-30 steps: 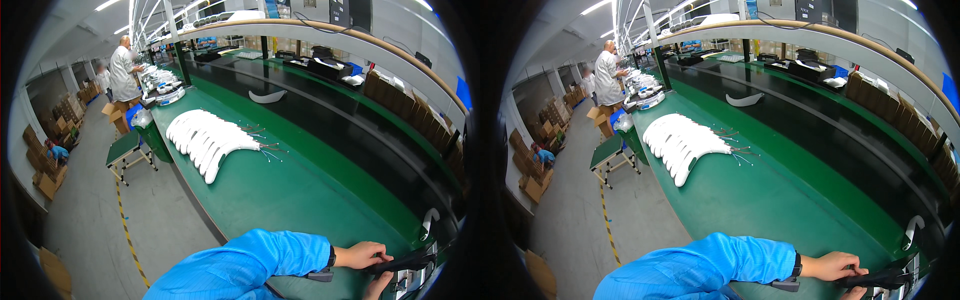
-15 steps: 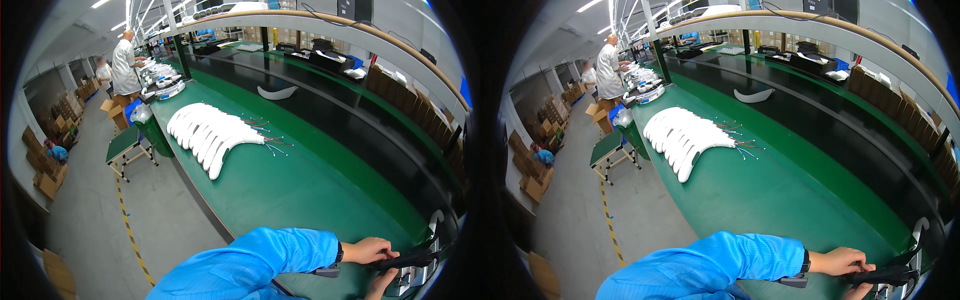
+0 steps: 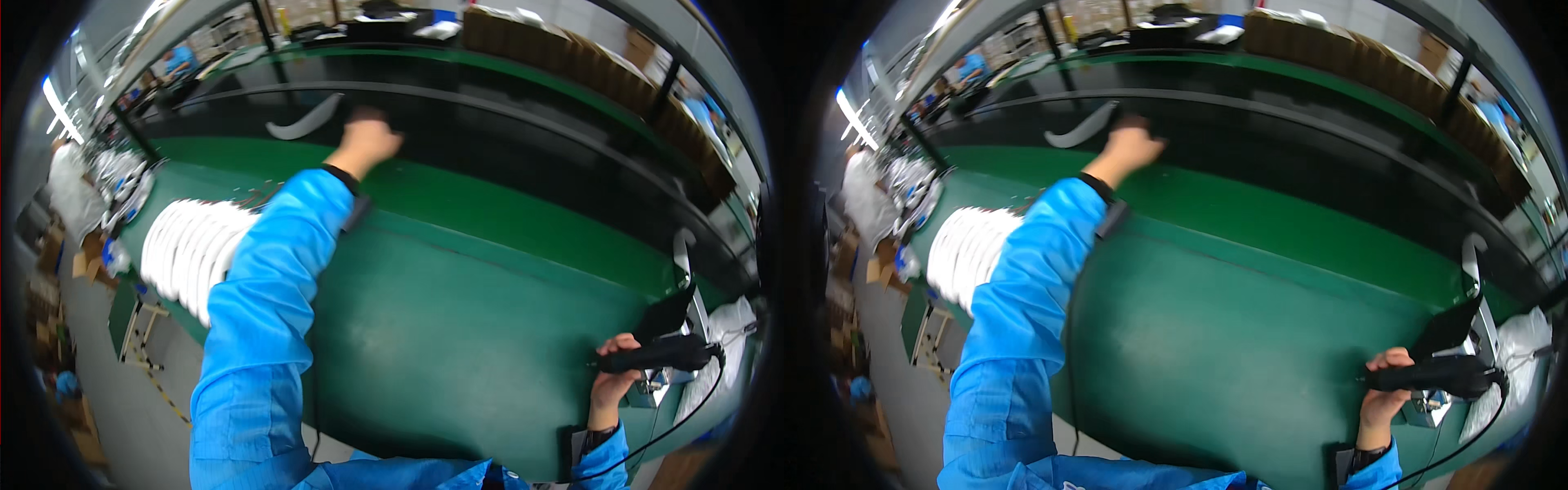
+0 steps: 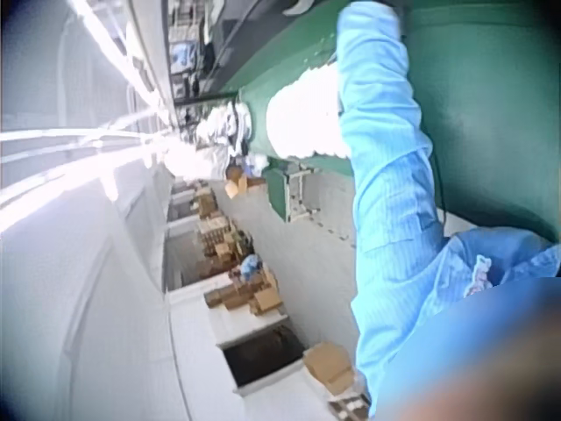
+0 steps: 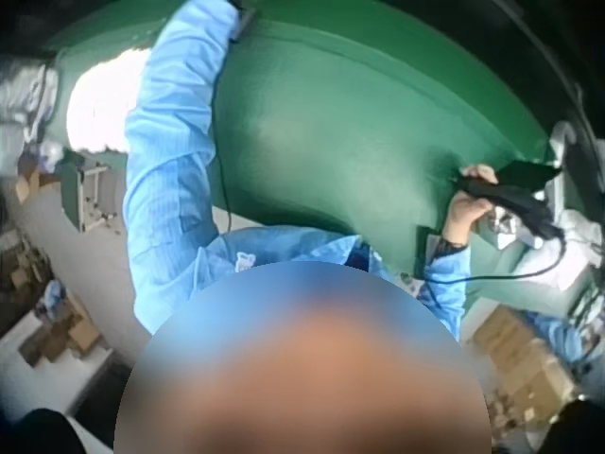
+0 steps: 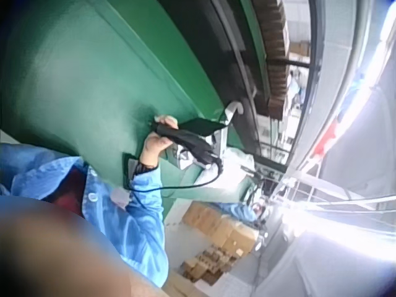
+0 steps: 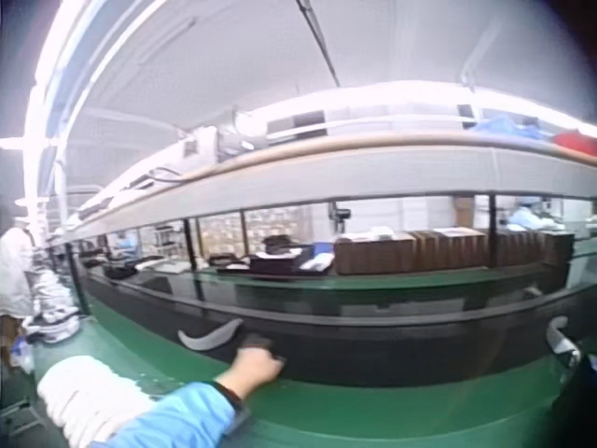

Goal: Assembling plastic components using a handheld tool on a factory production line.

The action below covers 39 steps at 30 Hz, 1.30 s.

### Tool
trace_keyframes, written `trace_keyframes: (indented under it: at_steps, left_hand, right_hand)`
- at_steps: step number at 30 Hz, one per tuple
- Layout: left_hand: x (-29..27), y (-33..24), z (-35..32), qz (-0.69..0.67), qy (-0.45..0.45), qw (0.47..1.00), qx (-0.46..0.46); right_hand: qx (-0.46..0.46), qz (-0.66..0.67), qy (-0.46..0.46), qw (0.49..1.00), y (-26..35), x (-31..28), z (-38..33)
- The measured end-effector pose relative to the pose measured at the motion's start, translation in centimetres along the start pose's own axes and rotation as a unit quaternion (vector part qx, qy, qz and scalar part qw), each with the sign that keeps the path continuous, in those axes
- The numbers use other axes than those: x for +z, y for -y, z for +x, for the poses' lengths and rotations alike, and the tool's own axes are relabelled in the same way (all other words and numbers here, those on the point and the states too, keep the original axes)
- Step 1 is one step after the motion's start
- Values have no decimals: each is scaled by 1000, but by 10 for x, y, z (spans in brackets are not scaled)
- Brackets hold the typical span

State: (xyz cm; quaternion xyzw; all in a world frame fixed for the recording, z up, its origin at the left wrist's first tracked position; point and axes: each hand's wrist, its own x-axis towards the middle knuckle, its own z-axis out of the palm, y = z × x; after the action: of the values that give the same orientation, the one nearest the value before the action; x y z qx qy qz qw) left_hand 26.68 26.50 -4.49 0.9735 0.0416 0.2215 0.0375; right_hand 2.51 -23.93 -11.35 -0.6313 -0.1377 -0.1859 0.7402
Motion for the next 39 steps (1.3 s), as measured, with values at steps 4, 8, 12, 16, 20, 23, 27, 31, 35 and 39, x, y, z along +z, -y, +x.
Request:
trace_keyframes:
  at_steps: [4,8,12,16,20,23,27,31,35,39]
  left_hand:
    - [91,176,46,175,-109,976,-74]
    - [102,245,58,55,-7,991,-120]
    - [84,196,67,26,111,974,-197]
    - [44,154,62,-94,97,989,-64]
    - [-22,61,28,-649,17,756,-85]
    - [-80,-27,-34,-818,131,549,-109]
    - [-93,-118,-119,-878,225,400,-135]
    - [-92,-187,-182,-875,261,362,-187]
    - [-82,-236,-230,-856,314,336,-237]
    - [-68,-279,-269,-839,347,331,-258]
  right_hand:
    - [-8,-35,11,999,-11,10,10]
    - [-8,-31,9,999,-17,12,15]
    - [-10,-44,2,999,-13,6,13]
    - [-14,-34,29,999,-10,3,13]
    - [-24,-49,19,998,-8,1,10]
    - [-19,-82,35,996,-4,-8,5]
    - [-21,-30,-32,999,17,-11,-7]
    - [-131,-46,-64,988,68,-9,2]
    - [-100,-61,-55,992,104,-31,-2]
    - [-11,2,-64,998,120,-42,-14]
